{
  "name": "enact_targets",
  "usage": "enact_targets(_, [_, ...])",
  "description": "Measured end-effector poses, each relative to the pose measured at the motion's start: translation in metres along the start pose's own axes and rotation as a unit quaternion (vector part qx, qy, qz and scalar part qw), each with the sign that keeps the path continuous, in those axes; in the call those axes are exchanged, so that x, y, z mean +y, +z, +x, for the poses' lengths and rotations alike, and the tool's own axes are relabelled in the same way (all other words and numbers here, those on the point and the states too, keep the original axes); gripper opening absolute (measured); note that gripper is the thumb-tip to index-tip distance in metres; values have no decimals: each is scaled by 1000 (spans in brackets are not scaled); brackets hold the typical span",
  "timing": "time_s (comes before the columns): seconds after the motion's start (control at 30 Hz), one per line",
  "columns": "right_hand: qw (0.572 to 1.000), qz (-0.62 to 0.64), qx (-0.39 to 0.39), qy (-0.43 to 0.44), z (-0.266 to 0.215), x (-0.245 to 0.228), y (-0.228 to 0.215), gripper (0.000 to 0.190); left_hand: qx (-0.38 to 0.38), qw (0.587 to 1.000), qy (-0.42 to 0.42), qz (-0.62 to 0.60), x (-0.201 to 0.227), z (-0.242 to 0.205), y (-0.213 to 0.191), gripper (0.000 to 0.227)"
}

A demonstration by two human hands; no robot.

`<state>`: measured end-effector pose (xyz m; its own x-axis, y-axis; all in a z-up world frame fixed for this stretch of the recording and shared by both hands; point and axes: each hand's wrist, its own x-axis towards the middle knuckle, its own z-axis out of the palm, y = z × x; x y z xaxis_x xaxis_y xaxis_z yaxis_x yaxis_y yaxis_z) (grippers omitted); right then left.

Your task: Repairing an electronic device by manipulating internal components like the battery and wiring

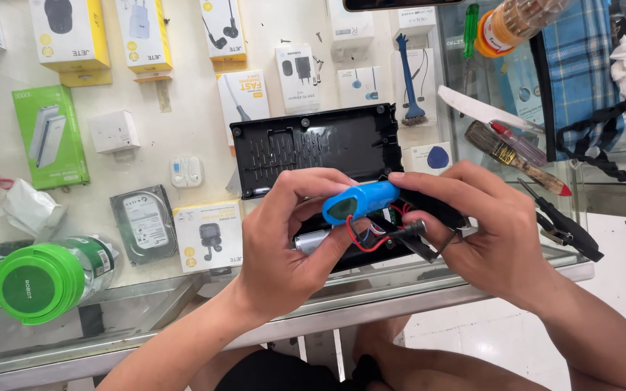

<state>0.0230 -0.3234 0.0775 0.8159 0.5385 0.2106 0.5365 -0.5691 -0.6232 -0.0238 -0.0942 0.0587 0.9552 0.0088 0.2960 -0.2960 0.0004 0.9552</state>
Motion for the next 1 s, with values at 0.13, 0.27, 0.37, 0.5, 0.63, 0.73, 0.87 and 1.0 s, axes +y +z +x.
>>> enact_targets(0.13, [997, -34, 52, -45, -12, 10, 3, 19, 4, 1000, 22, 21, -3, -3, 1, 27])
enact_targets(0.27, [997, -45, 3, -55, -30, 20, -1, 18, 3, 998, 63, 20, -8, -6, 0, 26])
enact_targets(0.37, [992, -57, -15, -110, -45, 26, 0, 27, -1, 995, 86, 54, -9, -6, -1, 22])
enact_targets(0.5, [981, -75, -29, -177, -62, 33, 1, 48, -6, 990, 113, 83, -8, -6, -1, 17])
enact_targets(0.63, [979, -92, -26, -180, -50, 18, 4, 40, -28, 989, 130, 71, -13, -7, -2, 20])
enact_targets(0.73, [980, -100, -21, -172, -45, 13, 8, 38, -35, 989, 128, 65, -12, -6, -3, 19])
enact_targets(0.87, [974, -116, -4, -195, -42, 6, 11, 36, -72, 982, 159, 73, -9, -5, -5, 18])
enact_targets(1.0, [971, -137, 13, -195, -49, 10, 14, 35, -128, 963, 213, 103, -6, -6, -6, 16])
